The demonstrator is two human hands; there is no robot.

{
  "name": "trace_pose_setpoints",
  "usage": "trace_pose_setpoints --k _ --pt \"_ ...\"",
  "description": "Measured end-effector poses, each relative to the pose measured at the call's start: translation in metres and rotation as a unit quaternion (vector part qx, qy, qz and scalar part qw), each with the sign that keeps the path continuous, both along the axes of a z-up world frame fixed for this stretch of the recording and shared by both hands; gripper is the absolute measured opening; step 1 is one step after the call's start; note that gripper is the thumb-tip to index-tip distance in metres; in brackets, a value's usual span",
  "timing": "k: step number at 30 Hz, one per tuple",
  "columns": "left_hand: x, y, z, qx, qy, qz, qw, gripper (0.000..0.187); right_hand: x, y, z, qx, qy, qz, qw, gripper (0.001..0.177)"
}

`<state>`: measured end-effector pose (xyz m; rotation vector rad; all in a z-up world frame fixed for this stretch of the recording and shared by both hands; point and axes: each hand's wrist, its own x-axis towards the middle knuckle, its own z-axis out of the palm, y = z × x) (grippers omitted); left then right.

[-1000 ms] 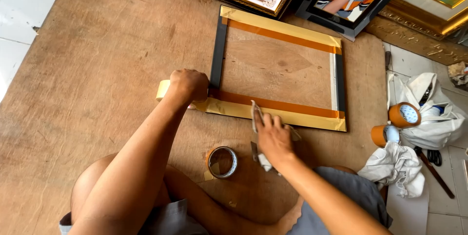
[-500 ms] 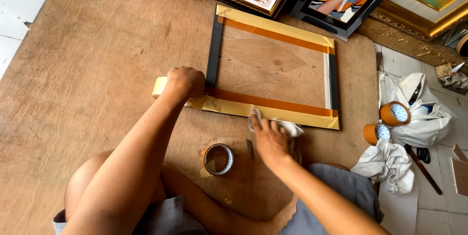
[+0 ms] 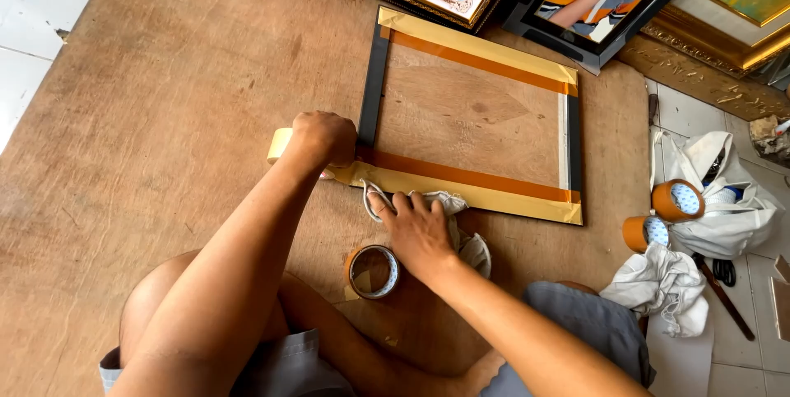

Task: Applying double-sided tape to the back of a picture frame and smoothing it down with a cloth

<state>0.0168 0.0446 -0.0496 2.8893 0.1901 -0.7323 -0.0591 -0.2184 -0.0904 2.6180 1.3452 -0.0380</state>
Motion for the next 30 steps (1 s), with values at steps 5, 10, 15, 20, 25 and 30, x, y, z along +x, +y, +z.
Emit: trace_pose_setpoints --k 5,10,15,20,25,30 --pt "0.002 0.000 -0.006 0.004 -0.001 0.002 1.000 0.047 0.000 -0.021 0.014 -0.007 0.029 -0.028 0.999 0.075" --pt "0.002 0.001 -0.004 0.007 -0.007 -0.005 1.000 0.046 -0.008 -0.014 0.014 -0.012 0.054 -0.058 0.997 0.077" --pt "0.005 0.003 -0.010 -0.010 0.002 0.001 1.000 0.045 -0.013 0.024 0.004 -0.002 0.103 -0.095 0.990 0.076" --pt "0.003 0.006 -0.007 -0.017 0.008 0.001 1.000 0.043 -0.005 0.031 0.005 -0.026 0.121 -0.158 0.980 0.077" --pt "0.008 0.006 -0.004 -0.019 0.001 0.007 1.000 0.043 0.004 -0.004 0.034 -0.077 0.084 -0.187 0.976 0.076" --pt "0.006 0.010 -0.008 -0.024 0.028 0.009 0.999 0.049 0.024 -0.073 0.085 -0.226 0.112 -0.331 0.909 0.077"
